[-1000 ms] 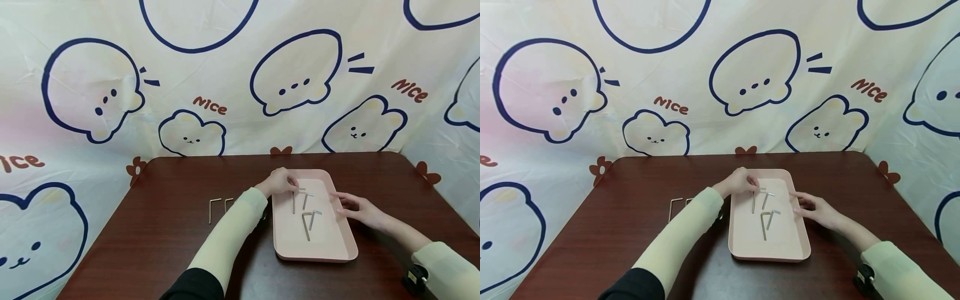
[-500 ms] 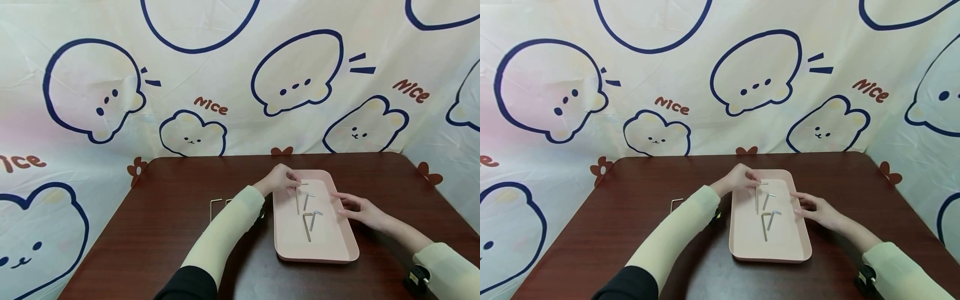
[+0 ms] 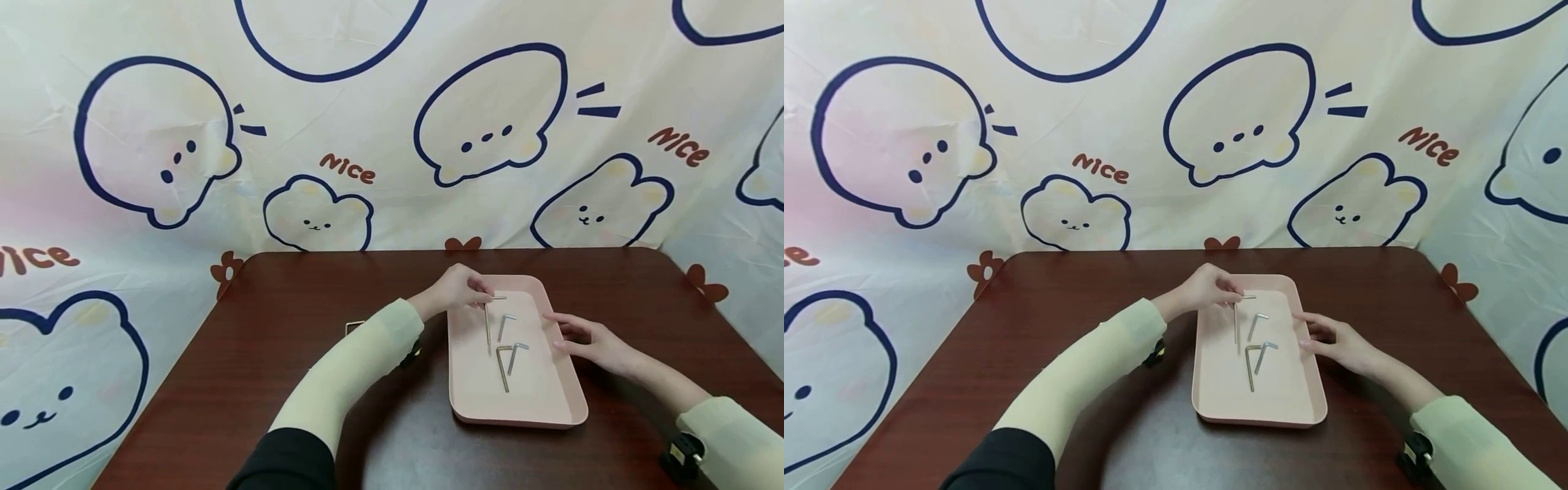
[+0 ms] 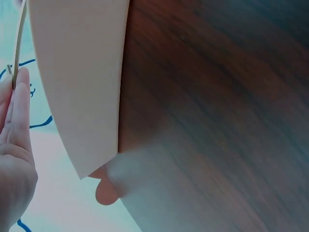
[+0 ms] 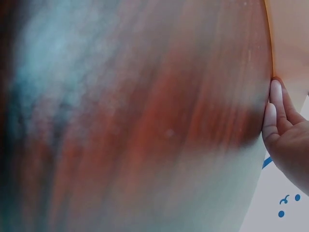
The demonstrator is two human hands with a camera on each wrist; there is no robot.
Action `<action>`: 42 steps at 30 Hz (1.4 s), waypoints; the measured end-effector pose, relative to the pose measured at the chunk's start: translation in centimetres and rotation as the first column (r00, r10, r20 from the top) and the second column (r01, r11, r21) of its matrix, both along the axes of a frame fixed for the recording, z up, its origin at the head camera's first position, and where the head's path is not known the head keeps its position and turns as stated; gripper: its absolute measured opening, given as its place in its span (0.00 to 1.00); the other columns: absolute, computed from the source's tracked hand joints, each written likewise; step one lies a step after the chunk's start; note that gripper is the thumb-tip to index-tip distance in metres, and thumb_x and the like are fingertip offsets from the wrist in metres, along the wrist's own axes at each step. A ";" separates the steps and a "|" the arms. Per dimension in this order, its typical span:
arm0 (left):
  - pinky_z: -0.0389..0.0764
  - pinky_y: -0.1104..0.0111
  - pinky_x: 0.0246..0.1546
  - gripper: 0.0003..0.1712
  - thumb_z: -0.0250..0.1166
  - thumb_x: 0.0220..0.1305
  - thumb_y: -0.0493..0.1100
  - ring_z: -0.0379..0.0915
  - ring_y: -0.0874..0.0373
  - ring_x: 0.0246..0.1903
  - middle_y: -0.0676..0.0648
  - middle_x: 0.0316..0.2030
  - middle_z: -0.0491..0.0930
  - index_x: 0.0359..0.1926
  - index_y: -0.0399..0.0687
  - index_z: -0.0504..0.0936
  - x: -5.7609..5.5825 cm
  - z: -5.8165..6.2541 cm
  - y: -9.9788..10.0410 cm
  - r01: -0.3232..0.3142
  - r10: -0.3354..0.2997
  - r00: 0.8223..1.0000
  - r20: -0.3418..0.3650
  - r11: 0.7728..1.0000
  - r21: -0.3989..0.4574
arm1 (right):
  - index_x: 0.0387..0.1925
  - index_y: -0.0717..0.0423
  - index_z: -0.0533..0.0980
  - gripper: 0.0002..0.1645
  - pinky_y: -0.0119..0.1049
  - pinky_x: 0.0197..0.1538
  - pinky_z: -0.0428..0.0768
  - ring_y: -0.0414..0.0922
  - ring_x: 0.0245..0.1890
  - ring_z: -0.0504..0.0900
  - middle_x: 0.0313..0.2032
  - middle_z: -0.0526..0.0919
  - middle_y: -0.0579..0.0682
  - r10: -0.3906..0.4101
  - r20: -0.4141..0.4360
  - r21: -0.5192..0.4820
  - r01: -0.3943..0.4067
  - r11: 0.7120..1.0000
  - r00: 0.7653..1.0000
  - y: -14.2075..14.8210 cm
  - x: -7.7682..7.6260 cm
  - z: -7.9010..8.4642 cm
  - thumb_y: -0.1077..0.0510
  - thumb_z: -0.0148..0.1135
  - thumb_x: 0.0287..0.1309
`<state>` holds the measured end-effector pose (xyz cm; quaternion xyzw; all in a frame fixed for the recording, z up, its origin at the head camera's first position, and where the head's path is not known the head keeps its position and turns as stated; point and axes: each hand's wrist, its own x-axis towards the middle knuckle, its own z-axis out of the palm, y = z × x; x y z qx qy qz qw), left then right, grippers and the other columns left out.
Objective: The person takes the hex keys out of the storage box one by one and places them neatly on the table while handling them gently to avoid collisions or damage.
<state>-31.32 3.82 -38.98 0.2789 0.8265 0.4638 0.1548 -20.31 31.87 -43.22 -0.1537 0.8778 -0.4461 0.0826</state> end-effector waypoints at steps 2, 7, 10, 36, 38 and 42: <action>0.82 0.65 0.34 0.02 0.70 0.59 0.35 0.83 0.50 0.31 0.49 0.24 0.84 0.33 0.39 0.86 0.1 0.1 -0.4 -0.003 0.003 1.000 -0.001 1.000 0.009 | 0.69 0.61 0.63 0.35 0.30 0.45 0.76 0.43 0.46 0.76 0.54 0.76 0.64 -0.002 0.000 0.003 0.002 1.000 1.000 0.0 0.1 0.0 0.55 0.62 0.65; 0.83 0.62 0.36 0.02 0.70 0.59 0.36 0.83 0.51 0.30 0.47 0.26 0.85 0.34 0.41 0.87 0.3 0.4 -1.3 -0.012 0.012 1.000 0.004 1.000 0.014 | 0.69 0.61 0.63 0.35 0.30 0.45 0.76 0.43 0.46 0.76 0.55 0.75 0.64 0.000 0.000 0.005 0.000 1.000 1.000 0.0 0.2 -0.1 0.55 0.62 0.65; 0.83 0.60 0.36 0.03 0.70 0.59 0.36 0.83 0.49 0.31 0.46 0.26 0.85 0.34 0.40 0.87 0.5 0.6 -1.9 -0.010 0.010 1.000 0.005 1.000 0.009 | 0.69 0.61 0.63 0.35 0.30 0.45 0.76 0.42 0.46 0.76 0.55 0.76 0.63 0.001 0.004 -0.004 -0.001 1.000 1.000 0.0 0.1 -0.1 0.55 0.62 0.65; 0.80 0.51 0.42 0.06 0.68 0.60 0.33 0.81 0.37 0.38 0.40 0.34 0.85 0.39 0.34 0.86 1.2 1.7 -8.5 -0.050 0.048 0.996 0.069 0.998 0.031 | 0.68 0.64 0.63 0.35 0.30 0.44 0.76 0.43 0.47 0.77 0.54 0.76 0.65 0.015 -0.022 -0.011 -0.015 1.000 1.000 -0.1 0.2 -0.2 0.57 0.62 0.65; 0.80 0.51 0.42 0.08 0.68 0.60 0.32 0.80 0.35 0.39 0.36 0.36 0.84 0.40 0.32 0.85 1.2 1.7 -9.0 -0.057 0.054 0.996 0.074 0.998 0.033 | 0.68 0.64 0.63 0.35 0.30 0.44 0.76 0.43 0.47 0.77 0.54 0.76 0.65 0.017 -0.021 -0.011 -0.017 1.000 1.000 -0.1 0.2 -0.2 0.56 0.62 0.65; 0.80 0.51 0.42 0.08 0.69 0.60 0.33 0.80 0.35 0.39 0.33 0.38 0.84 0.39 0.32 0.85 1.2 1.9 -9.9 -0.074 0.073 0.995 0.070 0.997 0.017 | 0.68 0.62 0.63 0.35 0.30 0.44 0.77 0.43 0.46 0.77 0.54 0.76 0.63 0.002 -0.009 -0.007 -0.002 1.000 1.000 0.0 0.1 -0.1 0.55 0.62 0.64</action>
